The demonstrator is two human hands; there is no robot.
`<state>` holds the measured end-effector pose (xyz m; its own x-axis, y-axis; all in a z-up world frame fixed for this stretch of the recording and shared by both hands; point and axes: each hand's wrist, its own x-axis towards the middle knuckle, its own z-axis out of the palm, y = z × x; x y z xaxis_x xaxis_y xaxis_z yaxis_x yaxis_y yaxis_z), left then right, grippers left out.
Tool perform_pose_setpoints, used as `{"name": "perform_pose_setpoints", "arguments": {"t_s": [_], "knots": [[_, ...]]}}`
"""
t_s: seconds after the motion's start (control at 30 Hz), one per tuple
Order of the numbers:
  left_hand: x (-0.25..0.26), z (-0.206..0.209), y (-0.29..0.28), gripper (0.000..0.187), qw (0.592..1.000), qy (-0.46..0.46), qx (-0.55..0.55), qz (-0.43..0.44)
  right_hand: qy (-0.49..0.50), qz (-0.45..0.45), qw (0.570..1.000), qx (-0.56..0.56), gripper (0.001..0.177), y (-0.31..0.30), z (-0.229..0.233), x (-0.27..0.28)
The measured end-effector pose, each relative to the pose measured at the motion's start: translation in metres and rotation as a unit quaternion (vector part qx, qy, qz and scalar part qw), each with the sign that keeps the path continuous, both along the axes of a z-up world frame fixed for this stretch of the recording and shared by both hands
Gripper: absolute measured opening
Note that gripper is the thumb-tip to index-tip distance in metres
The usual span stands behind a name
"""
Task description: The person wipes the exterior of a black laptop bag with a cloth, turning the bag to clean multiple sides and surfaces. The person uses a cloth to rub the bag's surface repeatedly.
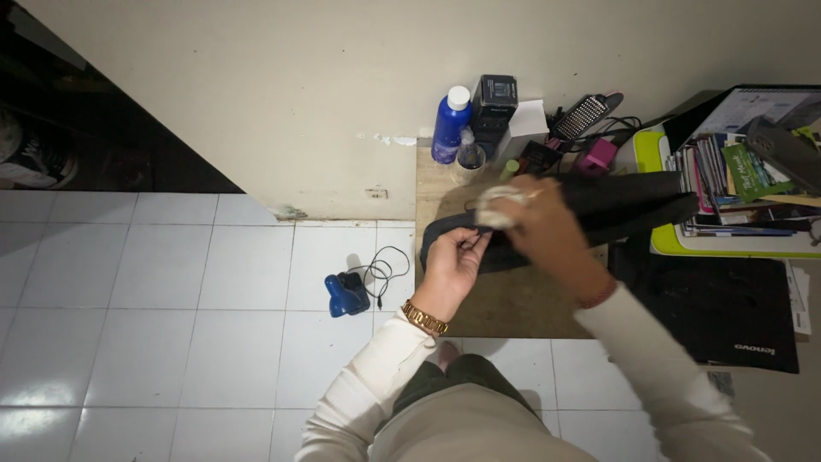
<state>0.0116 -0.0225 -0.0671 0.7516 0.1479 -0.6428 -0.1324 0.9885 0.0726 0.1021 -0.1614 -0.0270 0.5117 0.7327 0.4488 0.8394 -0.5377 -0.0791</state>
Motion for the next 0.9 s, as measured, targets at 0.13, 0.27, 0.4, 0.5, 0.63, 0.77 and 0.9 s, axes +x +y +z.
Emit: {"name": "perform_pose_setpoints", "arguments": {"t_s": [0.13,0.27,0.4,0.5,0.63,0.77,0.9], "knots": [[-0.003,0.006,-0.002,0.017,1.0,0.01,-0.012,-0.006,-0.017,-0.069,0.997,-0.027,0.033,-0.051,0.028,0.02],[0.002,-0.016,-0.01,0.02,1.0,0.01,0.018,-0.015,-0.169,-0.157,0.966,-0.118,0.03,-0.025,0.023,-0.003],[0.0,0.054,0.01,0.013,0.998,0.042,0.032,-0.042,-0.04,0.097,0.993,0.056,0.032,0.017,-0.006,-0.046],[0.021,-0.035,0.02,0.019,0.999,0.014,-0.034,-0.02,0.057,0.051,0.989,0.124,0.028,-0.013,-0.004,-0.007],[0.02,-0.01,0.024,0.021,0.998,0.021,-0.056,-0.011,0.029,-0.04,0.998,0.03,0.025,-0.093,-0.022,0.048],[0.021,-0.022,0.014,0.023,0.998,0.03,-0.042,-0.018,0.002,-0.174,0.985,0.0,0.034,-0.099,-0.005,0.028],[0.028,-0.042,0.012,0.025,1.0,0.008,-0.004,-0.022,0.041,0.043,0.993,0.105,0.035,-0.018,0.028,-0.01]]}}
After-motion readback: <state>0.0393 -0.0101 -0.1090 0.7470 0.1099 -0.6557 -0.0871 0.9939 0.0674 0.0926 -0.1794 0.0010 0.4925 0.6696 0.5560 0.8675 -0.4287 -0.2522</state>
